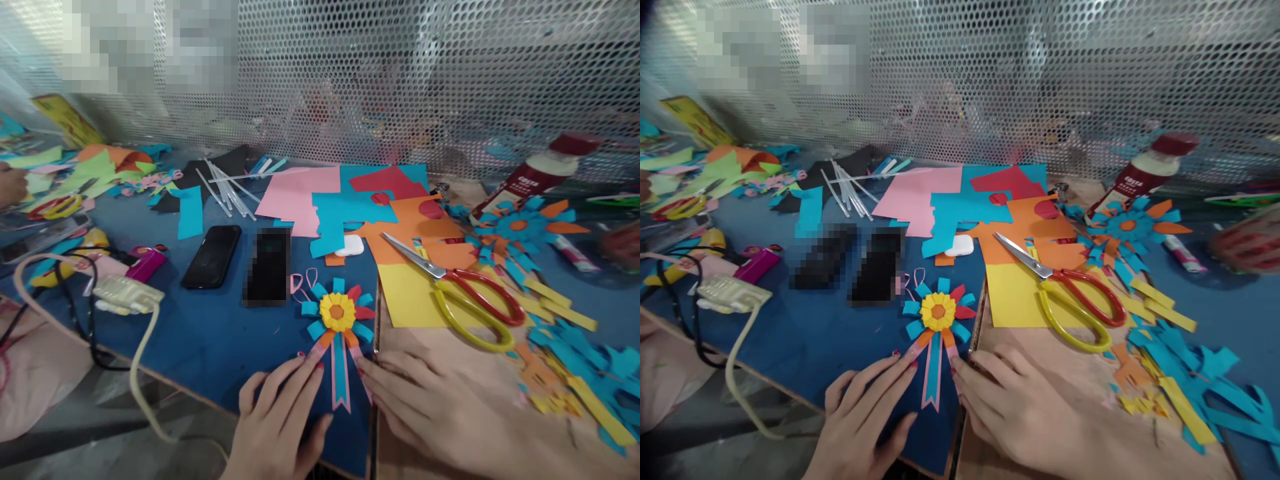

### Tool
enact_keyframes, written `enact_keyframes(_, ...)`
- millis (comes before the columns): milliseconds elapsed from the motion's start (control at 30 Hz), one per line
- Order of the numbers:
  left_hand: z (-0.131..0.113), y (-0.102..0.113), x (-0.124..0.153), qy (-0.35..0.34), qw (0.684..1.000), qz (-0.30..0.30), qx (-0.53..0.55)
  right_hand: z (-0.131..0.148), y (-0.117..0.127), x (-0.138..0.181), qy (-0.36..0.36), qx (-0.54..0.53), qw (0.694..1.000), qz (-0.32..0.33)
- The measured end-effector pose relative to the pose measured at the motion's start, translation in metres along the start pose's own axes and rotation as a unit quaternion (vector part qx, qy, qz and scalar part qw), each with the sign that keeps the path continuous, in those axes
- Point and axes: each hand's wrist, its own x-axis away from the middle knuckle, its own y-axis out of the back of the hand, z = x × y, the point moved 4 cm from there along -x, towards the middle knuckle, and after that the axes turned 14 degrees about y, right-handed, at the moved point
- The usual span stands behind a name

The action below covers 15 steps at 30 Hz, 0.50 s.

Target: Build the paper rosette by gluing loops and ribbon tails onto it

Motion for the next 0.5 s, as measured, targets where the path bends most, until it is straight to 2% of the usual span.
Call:
enact_keyframes(300,-0.0024,0.0036,-0.0018,-0.030,0.999,0.024,0.023,0.0018,-0.0025,0.0005,-0.001,-0.003,1.000,0.001)
enact_keyframes(500,0.0000,0.0048,0.0004,-0.011,1.000,0.015,0.006,0.0056,-0.0035,0.0014,0.013,0.012,1.000,0.018)
